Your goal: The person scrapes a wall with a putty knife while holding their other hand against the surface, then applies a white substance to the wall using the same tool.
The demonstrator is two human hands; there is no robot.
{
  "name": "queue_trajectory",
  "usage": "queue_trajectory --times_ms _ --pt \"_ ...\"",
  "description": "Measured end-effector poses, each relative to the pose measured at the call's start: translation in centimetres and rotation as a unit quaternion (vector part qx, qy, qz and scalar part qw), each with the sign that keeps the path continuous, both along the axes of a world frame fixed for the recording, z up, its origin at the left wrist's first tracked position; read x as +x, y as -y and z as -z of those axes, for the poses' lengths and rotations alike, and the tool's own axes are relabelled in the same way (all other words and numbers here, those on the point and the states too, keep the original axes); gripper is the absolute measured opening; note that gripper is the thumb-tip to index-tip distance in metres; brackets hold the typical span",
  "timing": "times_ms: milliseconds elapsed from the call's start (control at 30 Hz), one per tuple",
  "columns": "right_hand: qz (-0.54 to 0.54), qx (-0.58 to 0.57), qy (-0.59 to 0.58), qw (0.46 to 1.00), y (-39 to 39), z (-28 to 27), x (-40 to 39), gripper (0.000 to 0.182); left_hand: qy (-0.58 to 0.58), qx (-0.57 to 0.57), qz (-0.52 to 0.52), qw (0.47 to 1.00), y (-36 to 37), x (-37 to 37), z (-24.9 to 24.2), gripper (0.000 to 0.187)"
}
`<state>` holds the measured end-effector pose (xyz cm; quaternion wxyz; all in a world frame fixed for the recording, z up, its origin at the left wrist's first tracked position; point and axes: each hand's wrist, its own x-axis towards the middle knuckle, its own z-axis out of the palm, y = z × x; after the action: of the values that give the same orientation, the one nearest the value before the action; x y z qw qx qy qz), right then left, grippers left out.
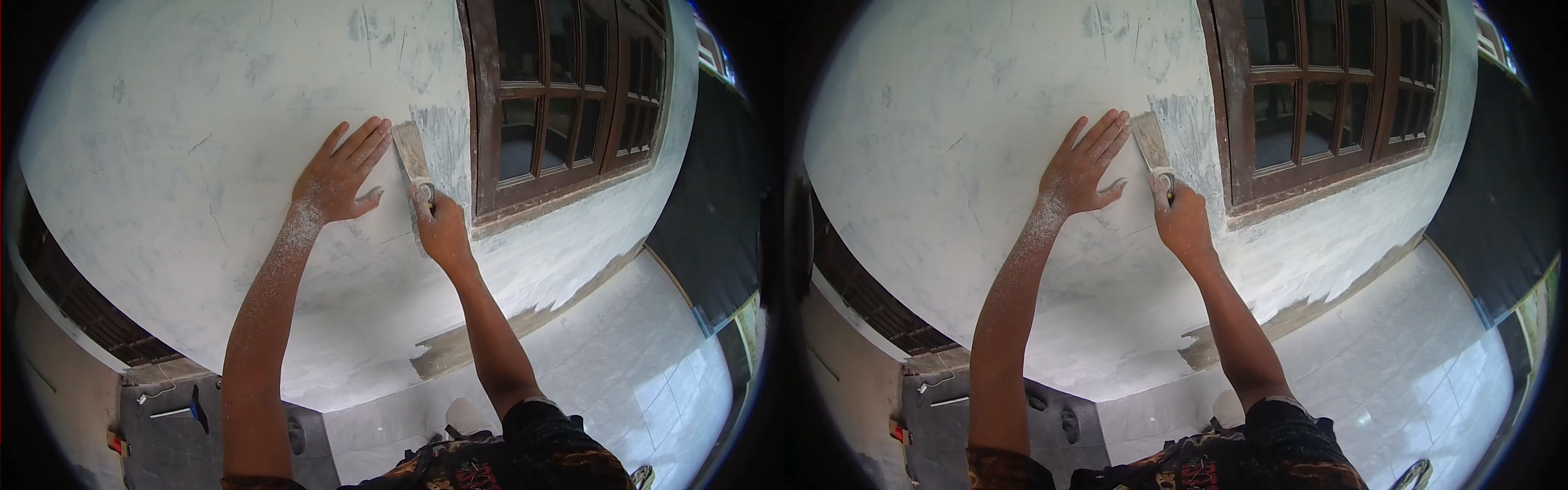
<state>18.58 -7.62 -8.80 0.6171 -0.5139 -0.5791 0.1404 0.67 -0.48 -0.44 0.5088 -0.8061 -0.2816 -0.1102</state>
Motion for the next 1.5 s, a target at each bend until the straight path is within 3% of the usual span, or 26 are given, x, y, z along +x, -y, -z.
queue_trajectory --times_ms 133,367,600,667,833,1033,1133,1333,1500 --pt "0.008 -0.032 -0.011 0.999 0.3 3.2 -0.1 0.044 0.002 -0.002 0.003 1.000 0.0 0.0 -0.1 0.089" --pt "-0.003 0.001 -0.013 1.000 -0.3 0.3 -0.2 0.044 -0.014 0.023 -0.033 0.999 0.2 0.2 -0.3 0.088" --pt "0.014 0.006 -0.015 1.000 -0.4 1.9 -0.2 0.048 0.010 -0.004 -0.002 1.000 0.1 0.1 -0.1 0.089" --pt "-0.015 -0.021 -0.009 1.000 -0.8 0.0 -0.1 0.040 0.011 -0.001 -0.003 1.000 0.0 0.1 -0.1 0.089" --pt "-0.001 -0.031 -0.022 0.999 0.2 2.8 0.5 0.045 0.009 0.009 -0.007 1.000 0.1 0.1 -0.2 0.089" --pt "0.008 -0.008 -0.006 1.000 -0.6 -0.1 0.5 0.046 0.012 -0.003 -0.012 1.000 0.2 0.1 -0.2 0.090" --pt "0.018 -0.003 -0.013 1.000 -0.7 2.3 0.4 0.051 0.015 -0.007 -0.011 1.000 0.0 0.1 -0.1 0.090" --pt "0.002 0.013 -0.013 1.000 -0.2 -0.2 0.2 0.046 0.015 0.002 -0.023 1.000 0.3 0.2 -0.3 0.090" --pt "0.010 -0.012 -0.003 1.000 -0.3 2.5 -0.1 0.045 0.030 0.002 -0.010 1.000 0.2 0.1 -0.2 0.091"
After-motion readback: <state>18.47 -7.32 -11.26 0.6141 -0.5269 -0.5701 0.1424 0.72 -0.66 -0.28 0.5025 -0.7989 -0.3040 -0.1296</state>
